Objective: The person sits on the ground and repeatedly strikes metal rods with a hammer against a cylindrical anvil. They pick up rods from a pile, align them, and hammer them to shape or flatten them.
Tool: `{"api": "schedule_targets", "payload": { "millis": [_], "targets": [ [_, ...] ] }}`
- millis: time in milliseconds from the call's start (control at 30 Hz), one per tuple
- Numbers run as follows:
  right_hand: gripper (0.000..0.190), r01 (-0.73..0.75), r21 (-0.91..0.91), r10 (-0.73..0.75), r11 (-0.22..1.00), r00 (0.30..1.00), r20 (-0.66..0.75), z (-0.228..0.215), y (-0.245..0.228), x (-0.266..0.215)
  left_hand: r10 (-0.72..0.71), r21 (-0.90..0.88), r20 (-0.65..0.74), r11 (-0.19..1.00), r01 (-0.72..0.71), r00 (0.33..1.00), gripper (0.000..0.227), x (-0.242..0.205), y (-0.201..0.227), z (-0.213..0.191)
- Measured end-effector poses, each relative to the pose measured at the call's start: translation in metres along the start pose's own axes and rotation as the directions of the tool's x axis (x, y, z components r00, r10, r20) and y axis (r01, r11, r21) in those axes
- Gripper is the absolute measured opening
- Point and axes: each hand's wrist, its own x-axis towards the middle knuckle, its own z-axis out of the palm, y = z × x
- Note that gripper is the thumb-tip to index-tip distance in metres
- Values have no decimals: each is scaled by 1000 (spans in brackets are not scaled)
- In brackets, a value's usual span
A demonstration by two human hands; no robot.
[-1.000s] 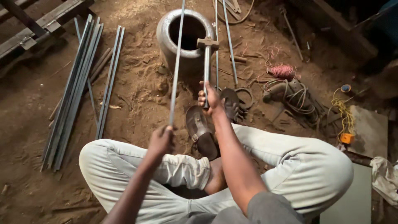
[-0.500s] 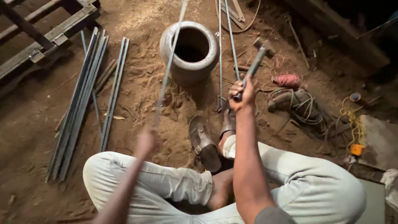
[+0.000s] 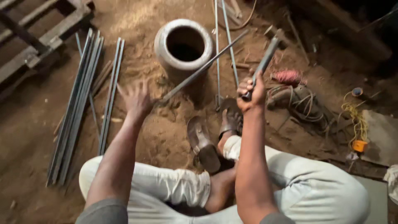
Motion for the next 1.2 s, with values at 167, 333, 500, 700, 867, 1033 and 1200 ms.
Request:
{"api": "schedule_targets", "payload": {
  "millis": [167, 333, 500, 700, 867, 1033, 1200],
  "targets": [
    [29, -27, -21, 28, 999, 999, 46, 8, 13, 12, -172, -592, 379, 710, 382, 909, 33, -50, 50, 88],
    [27, -30, -104, 26, 994, 999, -36, -7, 13, 1, -115, -292, 609, 888, 356, 785, 46, -76, 107, 111],
    [29, -58, -82, 54, 995, 997, -52, -35, 11, 0, -54, -186, 569, 964, 192, 821, 37, -111, 92, 95],
    [31, -64, -63, 55, 996, 990, -132, -54, 6, 11, 73, -179, 530, 984, 28, 845, 30, -138, 67, 111],
    [29, -86, -13, 84, 996, 989, -121, -66, 16, 9, 242, -136, 427, 970, -203, 871, 12, -148, 64, 112],
    [30, -99, 12, 99, 995, 993, -70, -67, 19, 30, 153, -341, 418, 940, -2, 895, 15, -102, 54, 67],
    [26, -76, -42, 75, 996, 997, -20, -52, 26, 34, 153, -426, 330, 905, 2, 931, 22, -20, 57, -40]
  ]
}}
